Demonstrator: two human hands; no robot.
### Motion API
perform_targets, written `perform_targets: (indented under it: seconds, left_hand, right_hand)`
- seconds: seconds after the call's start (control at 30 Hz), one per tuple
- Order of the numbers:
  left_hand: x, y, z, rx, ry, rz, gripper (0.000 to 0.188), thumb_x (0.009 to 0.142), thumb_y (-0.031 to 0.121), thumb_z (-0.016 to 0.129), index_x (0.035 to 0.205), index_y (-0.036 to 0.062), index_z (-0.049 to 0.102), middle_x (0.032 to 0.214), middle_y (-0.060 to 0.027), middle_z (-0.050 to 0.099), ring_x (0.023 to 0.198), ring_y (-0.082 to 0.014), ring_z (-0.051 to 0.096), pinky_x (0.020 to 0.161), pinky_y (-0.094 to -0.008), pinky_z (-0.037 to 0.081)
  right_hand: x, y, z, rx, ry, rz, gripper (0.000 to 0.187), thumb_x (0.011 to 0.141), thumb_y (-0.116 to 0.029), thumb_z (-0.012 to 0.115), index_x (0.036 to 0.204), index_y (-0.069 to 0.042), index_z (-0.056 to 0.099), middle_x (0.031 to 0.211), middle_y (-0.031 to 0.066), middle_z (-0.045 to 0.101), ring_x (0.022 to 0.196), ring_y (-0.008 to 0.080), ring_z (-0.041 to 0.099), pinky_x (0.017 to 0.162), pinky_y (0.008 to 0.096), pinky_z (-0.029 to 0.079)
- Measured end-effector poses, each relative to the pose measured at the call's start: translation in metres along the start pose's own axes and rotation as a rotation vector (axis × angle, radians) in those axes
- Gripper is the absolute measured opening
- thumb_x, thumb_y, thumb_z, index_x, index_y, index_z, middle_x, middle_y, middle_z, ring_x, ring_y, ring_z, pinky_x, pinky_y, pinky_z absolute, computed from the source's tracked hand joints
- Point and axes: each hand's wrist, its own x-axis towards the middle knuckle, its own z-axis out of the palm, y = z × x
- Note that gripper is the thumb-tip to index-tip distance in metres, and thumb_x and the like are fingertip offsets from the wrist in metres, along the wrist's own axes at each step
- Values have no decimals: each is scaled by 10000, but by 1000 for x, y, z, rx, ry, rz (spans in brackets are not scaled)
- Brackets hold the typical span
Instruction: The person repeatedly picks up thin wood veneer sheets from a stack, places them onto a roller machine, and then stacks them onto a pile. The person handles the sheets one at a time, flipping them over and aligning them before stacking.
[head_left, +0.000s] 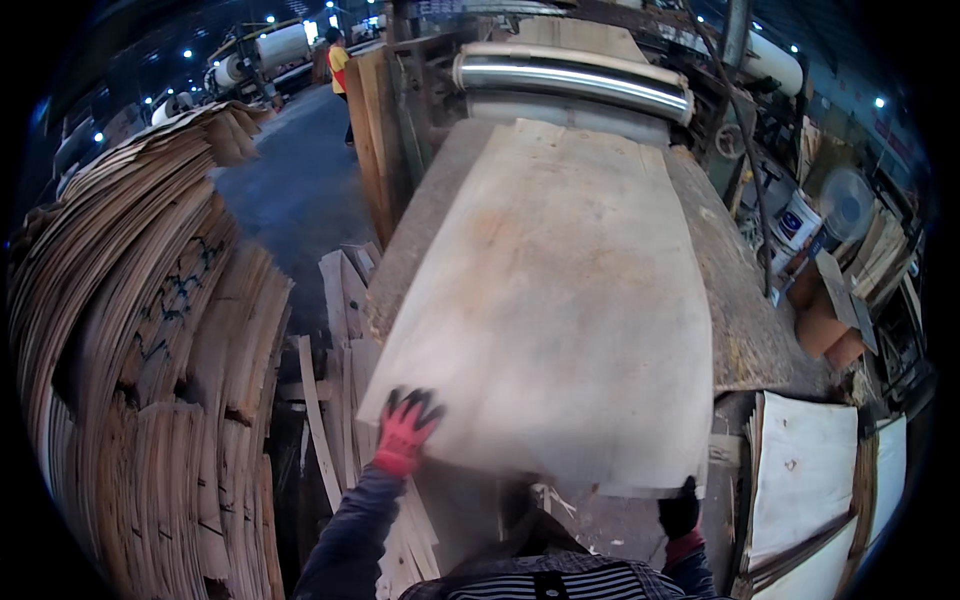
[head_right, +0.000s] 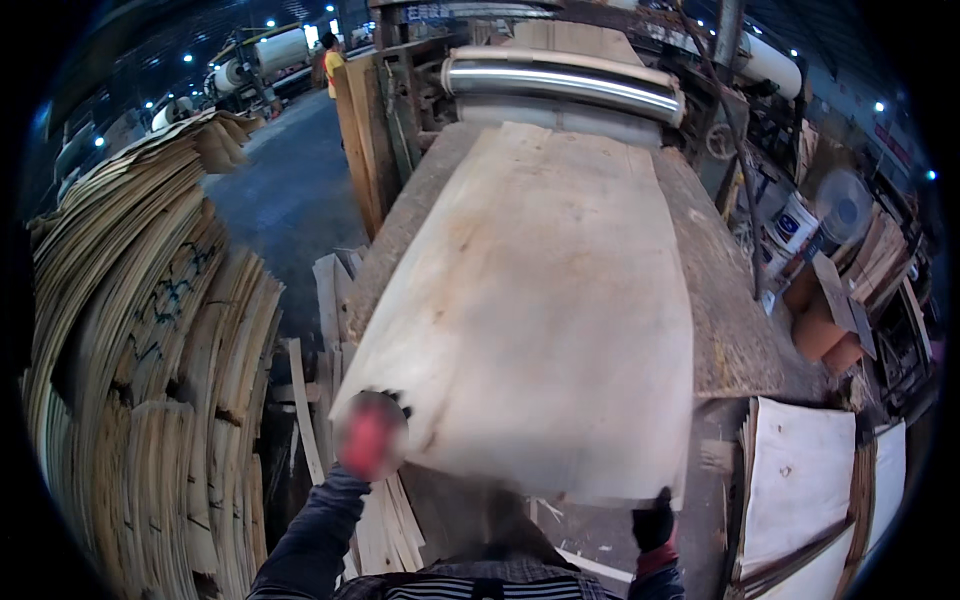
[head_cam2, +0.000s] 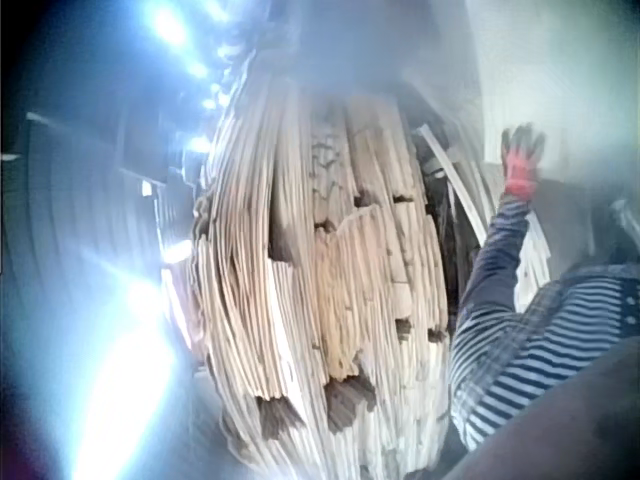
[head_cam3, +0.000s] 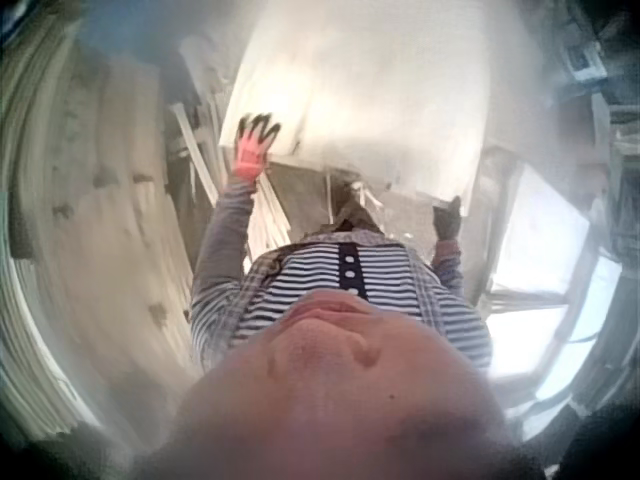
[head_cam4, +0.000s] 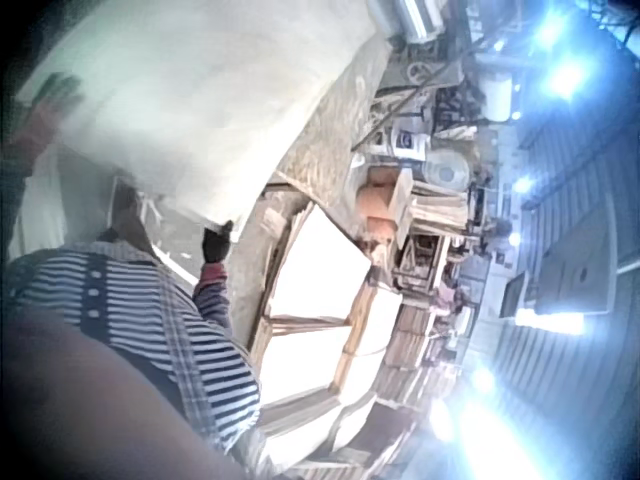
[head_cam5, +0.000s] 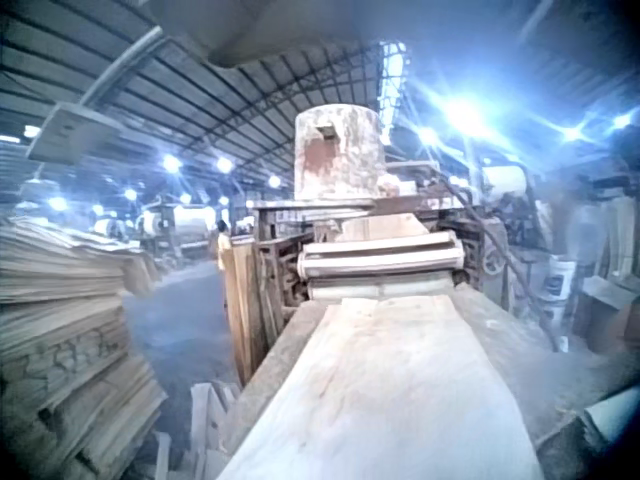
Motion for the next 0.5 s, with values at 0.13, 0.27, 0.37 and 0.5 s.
perform_targets:
  seconds: [0.13, 0.27, 0.37, 0.5]
  left_hand:
    - [76, -28, 67, -395, 135, -14, 428, 786, 122, 516, 1207, 77, 460, 1255, -164, 424, 1160, -323, 406, 1019, -433, 269]
    - [105, -58, 100, 133, -113, 104, 757, 633, 390, 649, 1304, 171, 376, 1353, -149, 313, 1258, -312, 283, 1043, -500, 175]
    - [120, -106, 44, -189, -224, 49, 721, 685, 384, 638, 1309, 136, 374, 1369, -174, 274, 1273, -342, 250, 1046, -463, 188]
    - [148, -235, -108, 227, 29, -363, 657, 639, 329, 679, 1208, 89, 457, 1262, -176, 395, 1163, -350, 385, 985, -531, 271]
  right_hand:
    - [94, 74, 45, 586, 74, 128, 648, 824, -315, 586, 1308, 24, 320, 1318, 126, 364, 1140, 229, 405, 986, 330, 292]
    - [177, 28, 39, 935, 206, 999, 430, 735, -544, 610, 691, -119, 557, 791, 8, 523, 701, 160, 471, 658, 280, 401]
    - [205, -24, 6, -451, 164, 1071, 525, 860, -333, 479, 1307, -78, 374, 1339, 112, 379, 1249, 255, 334, 1012, 424, 308]
    - [320, -160, -16, -152, 706, 453, 742, 834, -434, 522, 1360, -10, 215, 1378, 203, 266, 1269, 312, 263, 1043, 401, 223]
